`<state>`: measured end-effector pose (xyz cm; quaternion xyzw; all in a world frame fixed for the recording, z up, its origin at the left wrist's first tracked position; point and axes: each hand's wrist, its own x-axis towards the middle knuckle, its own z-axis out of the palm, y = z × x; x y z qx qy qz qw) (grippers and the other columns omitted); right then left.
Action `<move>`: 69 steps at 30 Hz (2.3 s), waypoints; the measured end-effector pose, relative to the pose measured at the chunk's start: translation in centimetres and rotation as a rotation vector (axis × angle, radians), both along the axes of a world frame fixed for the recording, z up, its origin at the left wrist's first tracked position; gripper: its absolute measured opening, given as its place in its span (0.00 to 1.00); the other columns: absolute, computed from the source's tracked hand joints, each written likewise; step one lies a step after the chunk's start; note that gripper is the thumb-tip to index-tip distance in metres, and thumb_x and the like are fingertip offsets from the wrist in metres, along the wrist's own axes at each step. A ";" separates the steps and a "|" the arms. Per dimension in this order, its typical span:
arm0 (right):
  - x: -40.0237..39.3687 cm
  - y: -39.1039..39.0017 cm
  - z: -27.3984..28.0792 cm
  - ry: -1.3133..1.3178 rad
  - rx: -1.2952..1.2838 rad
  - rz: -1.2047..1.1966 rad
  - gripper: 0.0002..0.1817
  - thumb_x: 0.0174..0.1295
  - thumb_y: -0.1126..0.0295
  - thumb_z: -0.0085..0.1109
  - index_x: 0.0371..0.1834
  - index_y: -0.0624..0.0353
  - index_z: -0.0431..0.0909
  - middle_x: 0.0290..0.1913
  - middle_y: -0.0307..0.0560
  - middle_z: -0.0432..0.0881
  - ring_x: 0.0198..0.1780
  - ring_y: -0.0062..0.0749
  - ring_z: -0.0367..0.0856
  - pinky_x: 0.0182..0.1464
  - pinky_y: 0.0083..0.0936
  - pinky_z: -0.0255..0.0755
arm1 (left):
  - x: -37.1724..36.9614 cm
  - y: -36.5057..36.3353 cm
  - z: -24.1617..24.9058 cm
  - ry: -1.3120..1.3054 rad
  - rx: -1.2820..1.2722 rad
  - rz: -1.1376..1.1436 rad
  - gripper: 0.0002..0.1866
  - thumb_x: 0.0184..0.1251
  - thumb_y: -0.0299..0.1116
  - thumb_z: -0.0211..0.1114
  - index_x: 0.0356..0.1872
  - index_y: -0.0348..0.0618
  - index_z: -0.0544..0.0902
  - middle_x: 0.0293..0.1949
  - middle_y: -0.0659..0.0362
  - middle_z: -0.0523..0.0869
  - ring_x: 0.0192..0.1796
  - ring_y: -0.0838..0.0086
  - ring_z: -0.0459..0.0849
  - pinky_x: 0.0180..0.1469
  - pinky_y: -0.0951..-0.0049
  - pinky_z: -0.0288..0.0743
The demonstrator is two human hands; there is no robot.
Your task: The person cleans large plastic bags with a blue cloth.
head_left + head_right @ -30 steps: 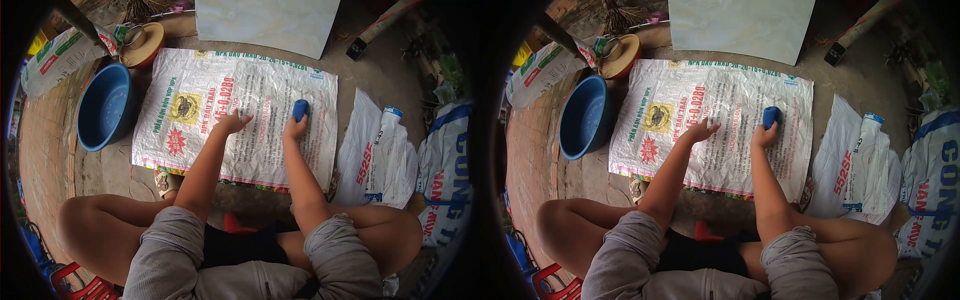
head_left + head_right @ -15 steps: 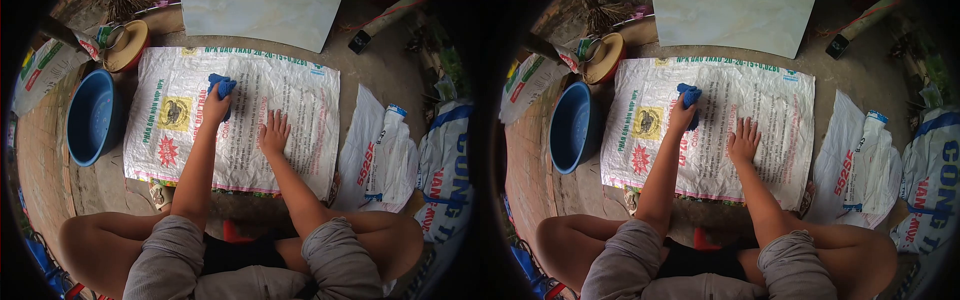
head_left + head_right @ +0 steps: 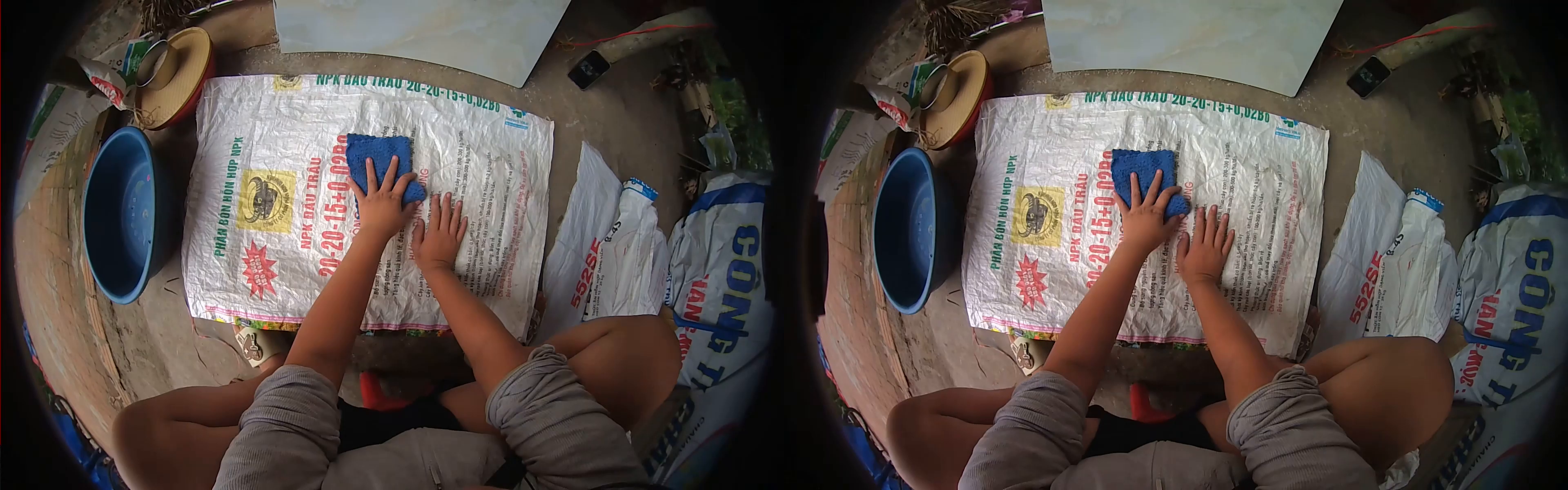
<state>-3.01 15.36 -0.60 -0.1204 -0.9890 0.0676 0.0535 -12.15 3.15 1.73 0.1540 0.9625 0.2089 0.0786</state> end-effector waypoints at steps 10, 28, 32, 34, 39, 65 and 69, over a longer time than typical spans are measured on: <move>0.1 0.1 -0.4 0.020 0.006 0.012 0.35 0.66 0.56 0.47 0.77 0.54 0.59 0.80 0.50 0.54 0.79 0.55 0.50 0.77 0.55 0.41 | -2.8 -7.5 -0.9 0.079 0.051 0.326 0.30 0.58 0.34 0.64 0.64 0.65 0.74 0.76 0.69 0.64 0.80 0.62 0.54 0.73 0.26 0.26; 0.1 -0.1 -0.6 0.071 0.016 0.012 0.35 0.66 0.55 0.48 0.76 0.53 0.60 0.79 0.50 0.55 0.78 0.56 0.52 0.76 0.56 0.43 | 1.0 -17.4 -3.9 0.149 0.052 0.943 0.27 0.68 0.47 0.60 0.68 0.61 0.72 0.77 0.58 0.62 0.79 0.44 0.51 0.74 0.34 0.42; 0.1 -0.1 -0.7 0.066 0.023 0.012 0.34 0.66 0.56 0.48 0.76 0.52 0.60 0.79 0.49 0.55 0.79 0.55 0.52 0.76 0.56 0.43 | 2.6 -9.9 -2.9 0.163 0.158 0.647 0.27 0.69 0.49 0.59 0.68 0.58 0.73 0.75 0.56 0.65 0.78 0.42 0.50 0.76 0.37 0.41; 0.1 -0.1 -0.6 0.067 0.023 0.012 0.35 0.65 0.56 0.49 0.76 0.52 0.60 0.79 0.49 0.55 0.79 0.55 0.51 0.76 0.56 0.43 | 4.2 -6.4 -1.0 0.163 0.223 0.277 0.28 0.68 0.47 0.62 0.68 0.57 0.72 0.74 0.56 0.67 0.78 0.45 0.53 0.76 0.39 0.42; 0.3 0.0 0.4 -0.012 0.019 0.010 0.37 0.62 0.56 0.52 0.76 0.52 0.60 0.79 0.49 0.55 0.79 0.54 0.51 0.77 0.55 0.42 | 7.6 -1.7 -1.1 0.136 0.202 -0.155 0.32 0.60 0.46 0.67 0.68 0.59 0.73 0.73 0.60 0.69 0.78 0.54 0.57 0.78 0.44 0.44; 0.3 0.1 0.1 -0.086 0.003 -0.004 0.38 0.65 0.51 0.50 0.75 0.60 0.59 0.77 0.57 0.57 0.80 0.54 0.46 0.77 0.54 0.37 | -0.9 6.0 -0.3 0.140 0.270 -0.158 0.29 0.63 0.44 0.65 0.67 0.59 0.74 0.71 0.61 0.72 0.78 0.52 0.57 0.78 0.41 0.39; 0.1 0.0 0.3 -0.118 -0.032 -0.008 0.41 0.62 0.52 0.55 0.74 0.64 0.57 0.76 0.59 0.57 0.80 0.54 0.44 0.78 0.53 0.35 | -0.3 6.6 -1.0 0.119 0.281 -0.152 0.29 0.61 0.42 0.66 0.66 0.58 0.75 0.69 0.65 0.74 0.77 0.61 0.61 0.78 0.43 0.41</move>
